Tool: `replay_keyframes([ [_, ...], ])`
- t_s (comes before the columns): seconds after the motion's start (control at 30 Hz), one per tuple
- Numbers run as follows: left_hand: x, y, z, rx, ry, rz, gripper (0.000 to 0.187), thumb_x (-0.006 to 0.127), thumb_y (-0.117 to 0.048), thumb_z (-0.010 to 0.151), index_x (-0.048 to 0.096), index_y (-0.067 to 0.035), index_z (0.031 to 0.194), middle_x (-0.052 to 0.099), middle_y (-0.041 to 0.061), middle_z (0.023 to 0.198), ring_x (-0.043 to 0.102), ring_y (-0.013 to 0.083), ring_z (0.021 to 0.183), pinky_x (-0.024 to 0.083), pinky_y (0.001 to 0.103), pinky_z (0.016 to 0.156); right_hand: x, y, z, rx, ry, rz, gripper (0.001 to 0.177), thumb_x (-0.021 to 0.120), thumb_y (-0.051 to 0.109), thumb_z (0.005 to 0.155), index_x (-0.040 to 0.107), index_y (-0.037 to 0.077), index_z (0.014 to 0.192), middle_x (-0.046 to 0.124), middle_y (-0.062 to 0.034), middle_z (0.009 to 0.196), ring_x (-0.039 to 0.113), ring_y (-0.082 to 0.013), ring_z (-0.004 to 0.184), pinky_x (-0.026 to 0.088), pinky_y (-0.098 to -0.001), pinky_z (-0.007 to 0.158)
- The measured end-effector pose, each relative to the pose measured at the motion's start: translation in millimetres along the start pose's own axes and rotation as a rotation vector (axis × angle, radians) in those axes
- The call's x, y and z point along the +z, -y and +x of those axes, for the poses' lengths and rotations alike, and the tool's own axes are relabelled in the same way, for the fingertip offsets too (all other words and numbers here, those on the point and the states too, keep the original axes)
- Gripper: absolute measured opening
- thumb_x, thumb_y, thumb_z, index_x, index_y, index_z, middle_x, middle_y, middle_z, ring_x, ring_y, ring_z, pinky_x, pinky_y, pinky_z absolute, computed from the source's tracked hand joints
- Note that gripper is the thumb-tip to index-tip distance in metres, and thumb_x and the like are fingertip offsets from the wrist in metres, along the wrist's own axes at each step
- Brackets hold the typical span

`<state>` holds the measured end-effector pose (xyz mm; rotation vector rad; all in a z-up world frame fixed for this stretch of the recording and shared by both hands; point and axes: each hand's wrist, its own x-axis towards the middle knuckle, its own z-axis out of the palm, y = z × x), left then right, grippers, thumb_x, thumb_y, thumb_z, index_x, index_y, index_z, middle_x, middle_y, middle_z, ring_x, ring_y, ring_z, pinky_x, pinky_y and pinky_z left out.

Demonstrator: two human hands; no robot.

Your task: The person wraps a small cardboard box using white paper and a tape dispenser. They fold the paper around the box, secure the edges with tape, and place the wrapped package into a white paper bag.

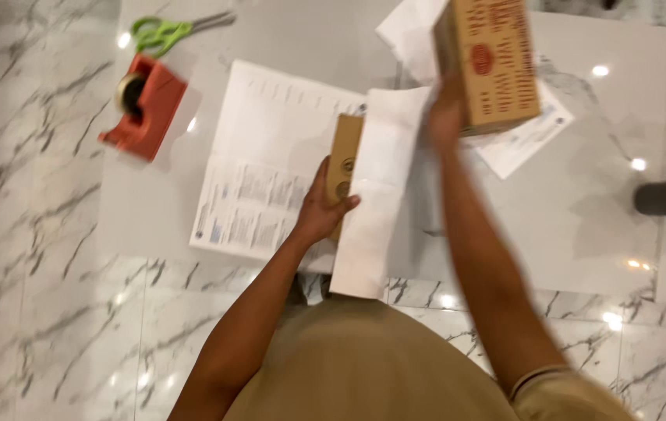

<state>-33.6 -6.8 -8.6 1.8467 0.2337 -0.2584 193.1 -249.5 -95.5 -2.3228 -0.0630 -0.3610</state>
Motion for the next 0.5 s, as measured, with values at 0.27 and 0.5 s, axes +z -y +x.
replay_keyframes([
  [0.27, 3, 1, 1, 0.010, -0.018, -0.030, 0.105, 0.082, -0.033, 0.081, 0.018, -0.011, 0.162, 0.050, 0.017, 0.153, 0.053, 0.0291, 0.137, 0.047, 0.039, 0.110, -32, 82, -201, 0.265, 0.189, 0.299, 0.065, 0.046, 0.052, 0.100, 0.043, 0.001, 0.138, 0.058, -0.0227, 0.132, 0.056, -0.0348, 0.121, 0.044, -0.0449, 0.099],
  [0.5, -3, -7, -2, -0.038, 0.016, -0.034, 0.100, 0.078, -0.029, 0.085, 0.016, -0.013, 0.163, 0.060, 0.016, 0.140, 0.067, 0.0264, 0.119, 0.057, 0.038, 0.098, -42, 119, -320, 0.695, 0.271, 0.619, 0.081, 0.042, 0.061, 0.097, 0.030, 0.005, 0.154, 0.052, -0.0179, 0.147, 0.051, -0.0301, 0.136, 0.040, -0.0424, 0.111],
])
